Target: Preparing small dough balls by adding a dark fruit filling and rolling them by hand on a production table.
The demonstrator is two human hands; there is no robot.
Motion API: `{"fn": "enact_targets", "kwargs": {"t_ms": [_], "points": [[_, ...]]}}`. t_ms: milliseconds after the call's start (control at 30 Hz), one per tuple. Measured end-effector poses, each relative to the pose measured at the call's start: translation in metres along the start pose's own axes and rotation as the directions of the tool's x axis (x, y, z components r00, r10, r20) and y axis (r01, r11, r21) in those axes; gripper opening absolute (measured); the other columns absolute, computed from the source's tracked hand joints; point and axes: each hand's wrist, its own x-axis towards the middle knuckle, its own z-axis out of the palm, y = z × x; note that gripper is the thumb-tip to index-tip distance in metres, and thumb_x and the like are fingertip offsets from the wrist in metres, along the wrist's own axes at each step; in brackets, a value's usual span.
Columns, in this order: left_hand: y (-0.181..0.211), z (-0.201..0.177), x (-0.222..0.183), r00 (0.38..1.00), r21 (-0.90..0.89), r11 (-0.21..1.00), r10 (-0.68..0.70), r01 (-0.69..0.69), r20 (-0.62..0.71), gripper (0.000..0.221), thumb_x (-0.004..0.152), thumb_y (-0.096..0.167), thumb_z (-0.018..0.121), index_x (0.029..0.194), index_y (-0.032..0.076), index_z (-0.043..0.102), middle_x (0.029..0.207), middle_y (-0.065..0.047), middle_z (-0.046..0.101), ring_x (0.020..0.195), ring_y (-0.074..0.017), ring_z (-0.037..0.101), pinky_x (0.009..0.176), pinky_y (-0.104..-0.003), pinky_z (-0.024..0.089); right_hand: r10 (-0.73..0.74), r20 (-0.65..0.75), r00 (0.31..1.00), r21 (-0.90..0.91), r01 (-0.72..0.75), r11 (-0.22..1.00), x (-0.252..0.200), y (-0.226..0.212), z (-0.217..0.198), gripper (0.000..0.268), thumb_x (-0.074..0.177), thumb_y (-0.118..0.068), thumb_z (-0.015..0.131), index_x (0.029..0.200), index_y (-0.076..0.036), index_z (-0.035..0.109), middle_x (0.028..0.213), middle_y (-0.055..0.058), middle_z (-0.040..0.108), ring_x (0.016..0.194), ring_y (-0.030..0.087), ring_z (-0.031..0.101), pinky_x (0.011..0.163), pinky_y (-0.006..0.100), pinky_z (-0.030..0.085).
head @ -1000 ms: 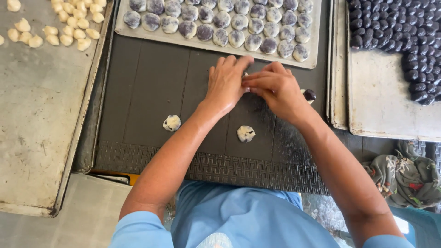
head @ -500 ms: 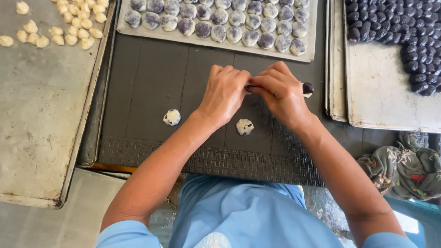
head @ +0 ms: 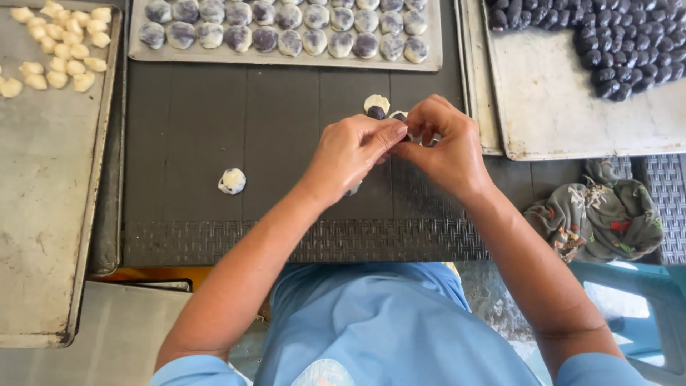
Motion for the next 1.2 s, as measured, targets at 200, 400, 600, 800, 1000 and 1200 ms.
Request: {"fn": "enact_targets", "kwargs": {"t_ms": [200, 400, 600, 800, 1000, 1200], "points": [[-0.035, 0.033, 0.016, 0.998, -0.643, 0.765, -0.065, 0.039, -0.017, 0.027, 0.088, 0.018, 0.072, 0.109, 0.003, 0.066, 0.082, -0.011, 0.065, 0.068, -0.0211, 0.072, 0.061, -0.03, 0.066, 0.265, 0.066, 0.962, 0.278, -0.272, 0.921, -0.023, -0.022, -0.018, 0.043, 0.071, 0.002, 0.085, 0.109, 0.003, 0.066, 0.09, 0.011, 0.064, 0.079, 0.015, 0.062, 0.07, 0.026, 0.053], [-0.036, 0.048, 0.014, 0.959, -0.651, 0.704, -0.193, 0.283, 0.208, 0.015, 0.083, 0.01, 0.074, 0.091, -0.001, 0.066, 0.069, -0.01, 0.059, 0.056, -0.0181, 0.067, 0.048, -0.032, 0.063, -0.142, -0.055, 0.988, -0.139, 0.133, 0.981, -0.045, -0.032, -0.022, 0.011, 0.084, 0.003, 0.079, 0.094, 0.0, 0.074, 0.086, 0.011, 0.069, 0.07, 0.025, 0.065, 0.065, 0.033, 0.054], [-0.033, 0.065, -0.01, 0.869, 0.6, 0.668, 0.484, -0.441, 0.1, 0.029, 0.092, 0.011, 0.06, 0.12, 0.009, 0.05, 0.08, -0.011, 0.047, 0.075, -0.0355, 0.062, 0.063, -0.045, 0.054, -0.052, -0.062, 0.997, -0.284, 0.032, 0.958, -0.071, 0.009, -0.001, 0.029, 0.082, -0.016, 0.082, 0.103, -0.003, 0.068, 0.086, 0.007, 0.062, 0.078, 0.027, 0.061, 0.073, 0.038, 0.052], [-0.025, 0.069, -0.039, 0.704, 0.687, 0.517, 0.71, -0.51, -0.013, 0.056, 0.1, -0.009, 0.05, 0.151, -0.002, 0.027, 0.085, -0.02, 0.062, 0.077, -0.0305, 0.065, 0.069, -0.04, 0.058, -0.209, -0.077, 0.975, -0.304, 0.176, 0.936, -0.072, 0.022, 0.006, 0.01, 0.09, -0.013, 0.074, 0.084, -0.005, 0.071, 0.084, 0.007, 0.063, 0.083, 0.03, 0.059, 0.076, 0.037, 0.047], [-0.037, 0.059, -0.039, 0.619, 0.883, 0.308, 0.785, -0.354, -0.025, 0.032, 0.1, 0.007, 0.053, 0.131, 0.007, 0.056, 0.092, -0.006, 0.058, 0.089, -0.0213, 0.052, 0.075, -0.034, 0.044, -0.104, -0.022, 0.994, -0.234, 0.096, 0.967, -0.069, 0.007, -0.013, 0.014, 0.088, -0.011, 0.076, 0.099, -0.003, 0.074, 0.098, 0.012, 0.067, 0.092, 0.035, 0.059, 0.08, 0.042, 0.048], [-0.053, 0.062, -0.026, 0.694, 0.785, 0.474, 0.715, -0.399, -0.079, 0.023, 0.086, 0.021, 0.071, 0.104, 0.009, 0.063, 0.079, 0.0, 0.053, 0.081, -0.0192, 0.049, 0.07, -0.035, 0.035, -0.059, -0.021, 0.998, -0.303, 0.05, 0.952, -0.074, 0.007, -0.004, 0.012, 0.086, -0.012, 0.078, 0.091, -0.003, 0.07, 0.088, 0.009, 0.063, 0.086, 0.031, 0.056, 0.08, 0.039, 0.045]]}}
